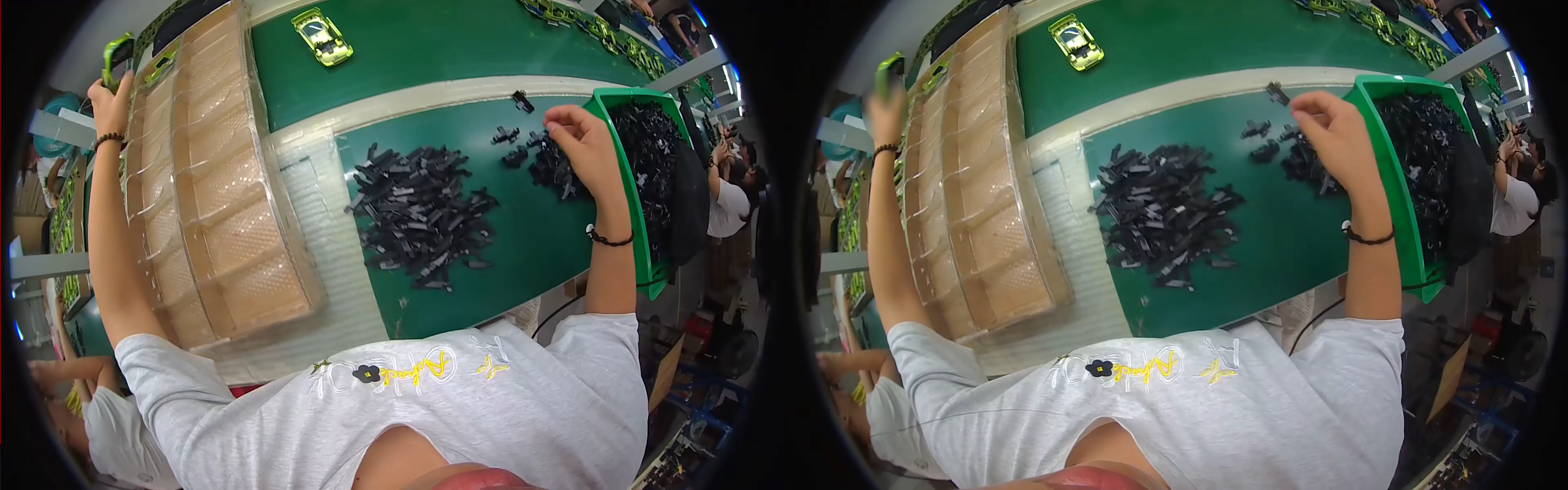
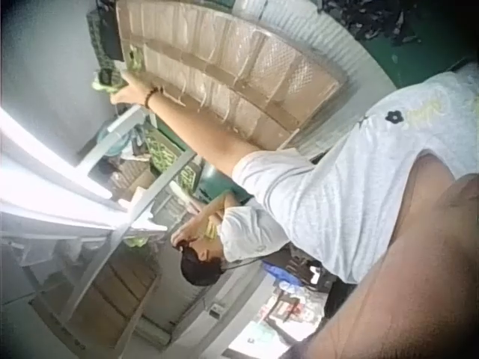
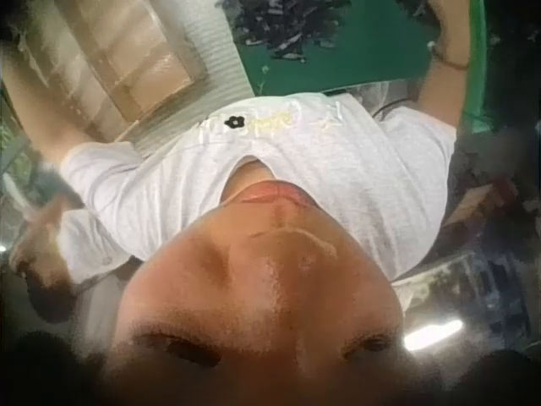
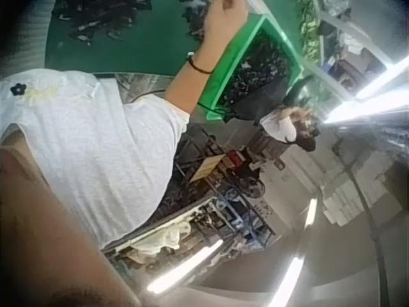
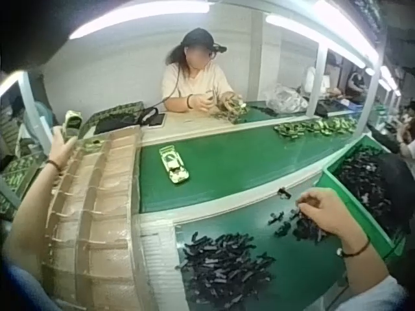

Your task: The person assembles toy cars by hand, fitting plastic internal car components into a plastic car chassis, then attaching a toy car shell to complete the assembly.

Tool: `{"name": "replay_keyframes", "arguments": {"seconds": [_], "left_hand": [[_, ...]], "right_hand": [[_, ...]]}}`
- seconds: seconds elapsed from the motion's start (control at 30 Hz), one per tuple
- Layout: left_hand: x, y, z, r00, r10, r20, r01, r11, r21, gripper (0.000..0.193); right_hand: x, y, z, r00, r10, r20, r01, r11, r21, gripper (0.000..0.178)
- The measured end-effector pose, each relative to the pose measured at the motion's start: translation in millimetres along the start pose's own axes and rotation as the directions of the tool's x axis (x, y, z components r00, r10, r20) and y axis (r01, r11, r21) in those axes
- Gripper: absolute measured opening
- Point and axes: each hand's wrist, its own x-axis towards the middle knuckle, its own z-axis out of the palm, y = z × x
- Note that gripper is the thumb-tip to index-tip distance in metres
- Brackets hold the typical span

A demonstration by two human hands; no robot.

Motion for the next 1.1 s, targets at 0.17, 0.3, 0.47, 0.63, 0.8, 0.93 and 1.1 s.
{"name": "replay_keyframes", "arguments": {"seconds": [0.17, 0.3, 0.47, 0.63, 0.8, 0.93, 1.1], "left_hand": [[-24.7, 131.5, -126.5, 0.814, -0.282, 0.507, 0.578, 0.313, -0.754, 0.043], [-75.9, 239.9, -201.6, 0.703, 0.075, 0.707, 0.687, -0.332, -0.647, 0.043], [-129.5, 321.7, -251.0, 0.482, 0.348, 0.804, 0.616, -0.787, -0.028, 0.044], [-167.9, 369.9, -230.9, 0.339, 0.499, 0.798, 0.699, -0.702, 0.141, 0.043], [-184.1, 375.0, -208.9, 0.468, 0.616, 0.634, 0.655, -0.723, 0.218, 0.045], [-191.4, 373.8, -209.6, 0.485, 0.504, 0.715, 0.678, -0.733, 0.056, 0.048], [-196.9, 372.0, -208.5, 0.469, 0.447, 0.761, 0.691, -0.723, -0.001, 0.048]], "right_hand": [[-8.2, 8.4, 22.7, 0.797, -0.561, 0.224, 0.604, 0.722, -0.338, 0.022], [-12.6, 25.6, 31.8, 0.763, -0.592, 0.260, 0.637, 0.621, -0.457, 0.023], [-36.8, -22.2, 17.0, 0.976, -0.140, 0.164, 0.183, 0.940, -0.288, 0.020], [-26.7, 12.3, 26.6, 0.549, -0.681, 0.485, 0.820, 0.551, -0.155, 0.037], [-45.7, 9.3, 25.4, 0.650, -0.548, 0.527, 0.723, 0.659, -0.206, 0.033], [-57.7, 6.5, 24.8, 0.771, -0.402, 0.494, 0.605, 0.704, -0.372, 0.031], [-61.4, 5.2, 27.1, 0.710, -0.632, 0.312, 0.705, 0.642, -0.302, 0.029]]}}
